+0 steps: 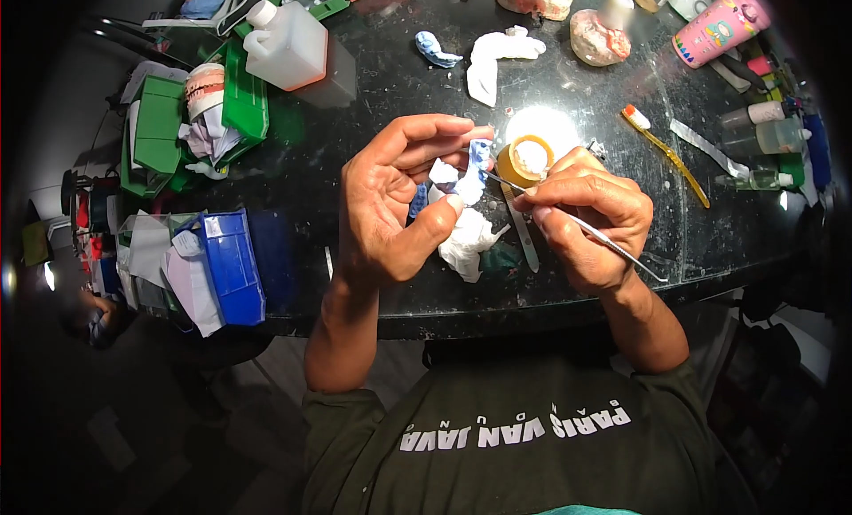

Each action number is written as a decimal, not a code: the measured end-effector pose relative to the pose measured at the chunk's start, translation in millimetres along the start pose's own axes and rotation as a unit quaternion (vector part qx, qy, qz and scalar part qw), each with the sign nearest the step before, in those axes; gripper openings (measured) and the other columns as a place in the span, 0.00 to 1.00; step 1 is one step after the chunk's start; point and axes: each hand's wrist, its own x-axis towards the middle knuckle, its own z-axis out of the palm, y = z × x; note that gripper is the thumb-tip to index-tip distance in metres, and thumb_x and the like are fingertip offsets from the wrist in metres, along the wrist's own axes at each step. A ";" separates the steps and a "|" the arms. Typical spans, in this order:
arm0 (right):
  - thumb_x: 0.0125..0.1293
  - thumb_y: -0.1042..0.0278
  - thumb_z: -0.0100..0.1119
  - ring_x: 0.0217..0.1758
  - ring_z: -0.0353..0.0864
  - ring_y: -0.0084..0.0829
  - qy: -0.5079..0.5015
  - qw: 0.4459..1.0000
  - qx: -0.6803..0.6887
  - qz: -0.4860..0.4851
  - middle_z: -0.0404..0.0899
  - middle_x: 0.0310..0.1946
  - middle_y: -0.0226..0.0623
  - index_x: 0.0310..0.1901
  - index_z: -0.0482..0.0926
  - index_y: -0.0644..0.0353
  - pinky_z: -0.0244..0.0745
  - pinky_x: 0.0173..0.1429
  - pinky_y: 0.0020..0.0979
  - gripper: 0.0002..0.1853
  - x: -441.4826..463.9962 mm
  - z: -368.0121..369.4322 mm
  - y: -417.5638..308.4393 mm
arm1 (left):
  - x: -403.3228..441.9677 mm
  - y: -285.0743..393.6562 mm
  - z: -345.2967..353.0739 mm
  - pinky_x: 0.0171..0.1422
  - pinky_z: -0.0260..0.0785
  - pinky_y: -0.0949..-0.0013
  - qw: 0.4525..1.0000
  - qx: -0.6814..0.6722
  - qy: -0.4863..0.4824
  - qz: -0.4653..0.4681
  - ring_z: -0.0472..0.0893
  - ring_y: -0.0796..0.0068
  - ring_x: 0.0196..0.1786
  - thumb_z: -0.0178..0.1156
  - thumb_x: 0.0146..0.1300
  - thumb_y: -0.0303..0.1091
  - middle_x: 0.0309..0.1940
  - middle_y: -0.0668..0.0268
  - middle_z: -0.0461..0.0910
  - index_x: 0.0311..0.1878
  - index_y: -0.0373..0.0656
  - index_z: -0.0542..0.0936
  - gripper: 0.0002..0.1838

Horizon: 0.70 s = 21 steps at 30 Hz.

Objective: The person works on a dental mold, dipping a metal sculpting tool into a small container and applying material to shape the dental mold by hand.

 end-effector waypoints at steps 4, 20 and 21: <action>0.53 0.83 0.67 0.32 0.84 0.29 -0.001 1.000 0.004 -0.027 0.90 0.30 0.38 0.37 0.91 0.66 0.76 0.42 0.30 0.10 0.2 -1.0 -1.2 | 0.7 -0.5 -1.2 0.73 0.77 0.53 1.000 -0.006 -0.002 0.000 0.88 0.55 0.60 0.57 0.59 0.25 0.62 0.31 0.82 0.69 0.21 0.71 0.33; 0.51 0.86 0.65 0.32 0.83 0.29 -0.023 0.999 0.003 -0.033 0.90 0.32 0.38 0.37 0.91 0.67 0.75 0.42 0.30 0.11 0.8 -0.1 -1.0 | 0.4 -1.5 -2.2 0.71 0.78 0.54 1.000 -0.021 -0.006 0.002 0.88 0.57 0.58 0.57 0.61 0.26 0.61 0.33 0.83 0.70 0.22 0.71 0.33; 0.51 0.85 0.65 0.32 0.83 0.29 -0.024 0.999 0.008 -0.031 0.91 0.32 0.38 0.37 0.91 0.67 0.76 0.42 0.30 0.11 0.7 -0.2 -0.8 | 0.4 -0.7 -2.1 0.71 0.78 0.54 1.000 -0.018 -0.005 -0.003 0.88 0.58 0.58 0.57 0.61 0.27 0.61 0.33 0.83 0.70 0.22 0.71 0.33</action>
